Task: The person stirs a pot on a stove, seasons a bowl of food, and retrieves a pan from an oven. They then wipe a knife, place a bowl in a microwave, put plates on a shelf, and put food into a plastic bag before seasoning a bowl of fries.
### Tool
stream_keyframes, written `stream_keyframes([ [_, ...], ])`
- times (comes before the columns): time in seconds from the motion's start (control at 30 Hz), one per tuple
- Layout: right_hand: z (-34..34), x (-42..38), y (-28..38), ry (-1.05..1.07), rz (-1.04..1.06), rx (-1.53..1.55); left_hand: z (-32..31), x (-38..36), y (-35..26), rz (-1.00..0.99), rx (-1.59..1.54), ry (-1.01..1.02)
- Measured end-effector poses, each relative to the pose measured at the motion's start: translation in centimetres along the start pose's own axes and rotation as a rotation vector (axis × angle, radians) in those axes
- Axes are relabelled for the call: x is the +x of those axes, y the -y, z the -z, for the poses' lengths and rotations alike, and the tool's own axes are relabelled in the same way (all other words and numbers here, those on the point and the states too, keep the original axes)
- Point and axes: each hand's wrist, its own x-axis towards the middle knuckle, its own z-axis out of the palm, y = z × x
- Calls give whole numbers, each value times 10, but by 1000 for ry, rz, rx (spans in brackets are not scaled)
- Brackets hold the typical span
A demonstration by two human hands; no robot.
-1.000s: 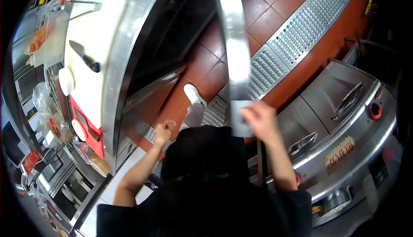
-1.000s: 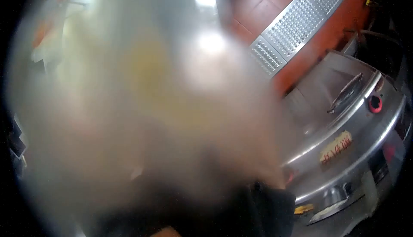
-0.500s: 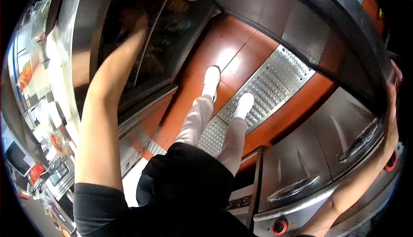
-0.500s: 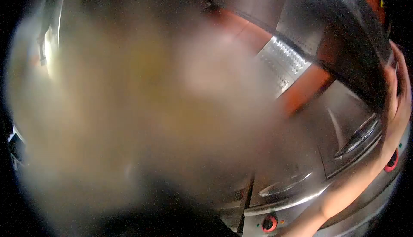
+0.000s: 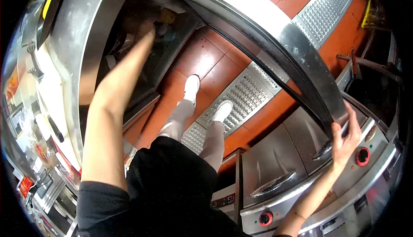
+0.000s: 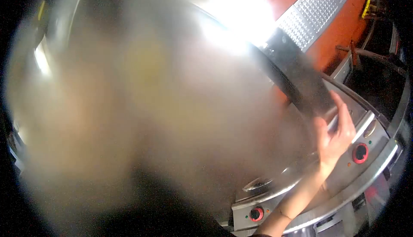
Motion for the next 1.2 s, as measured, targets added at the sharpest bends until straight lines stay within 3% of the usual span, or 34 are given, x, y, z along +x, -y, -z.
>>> stream_keyframes([
  [0.07,-2,-9,1,38,-15,-80,-19,-41,19,18,80,-147],
  [0.1,-8,-15,7,-34,8,-78,60,-74,-33,-95,-334,-424],
  [0.13,-12,-25,11,-28,-12,-78,107,-108,-47,349,-816,118],
  [0.17,-15,-36,28,-20,-104,-8,157,-136,-64,323,-927,106],
  [0.2,-21,-51,39,-19,-129,-41,175,-164,-49,516,-1189,239],
  [0.23,-10,-62,91,39,-315,103,203,-185,-37,636,-1316,283],
  [0.3,-29,-108,88,125,-14,251,287,-213,-11,488,-1286,453],
  [0.33,-34,-132,102,179,-15,401,328,-226,1,414,-1183,518],
  [0.4,-20,-149,155,207,138,450,408,-244,17,460,-1284,667],
  [0.47,-15,-148,214,374,195,699,460,-260,51,431,-1241,686],
  [0.53,-27,-133,275,624,263,897,515,-252,81,495,-1455,718],
  [0.6,-44,-106,336,889,384,1040,553,-242,113,369,-1464,796],
  [0.67,-44,-89,408,1124,453,1163,575,-226,141,-211,-1258,600],
  [0.7,-53,-79,433,1304,447,1128,588,-219,155,-260,-1206,584],
  [0.73,-65,-71,453,1481,430,1081,592,-220,172,-257,-1206,537],
  [0.77,-72,-73,477,1557,428,1111,591,-221,191,55,-1390,506],
  [0.8,-67,-83,509,1578,451,1184,589,-216,212,372,-1565,471],
  [0.83,-74,-92,533,1523,461,1144,585,-203,231,377,-1565,207],
  [0.87,-81,-100,554,1463,458,1105,569,-202,267,362,-1666,235],
  [0.93,-77,-131,608,1107,553,905,571,-197,298,850,-1901,135],
  [0.97,-89,-145,629,1061,468,947,581,-196,320,579,-2041,176],
  [1.0,-96,-158,652,866,590,949,584,-196,332,589,-2055,172],
  [1.07,-126,-176,665,778,495,1053,588,-193,345,630,-1979,236],
  [1.1,-138,-185,665,812,557,976,549,-197,358,537,-2038,62],
  [1.13,-143,-192,662,844,617,897,539,-193,368,543,-2047,58],
  [1.17,-132,-196,663,874,739,801,534,-190,379,676,-1921,77],
  [1.2,-132,-184,658,879,735,791,536,-187,385,802,-1790,100],
])
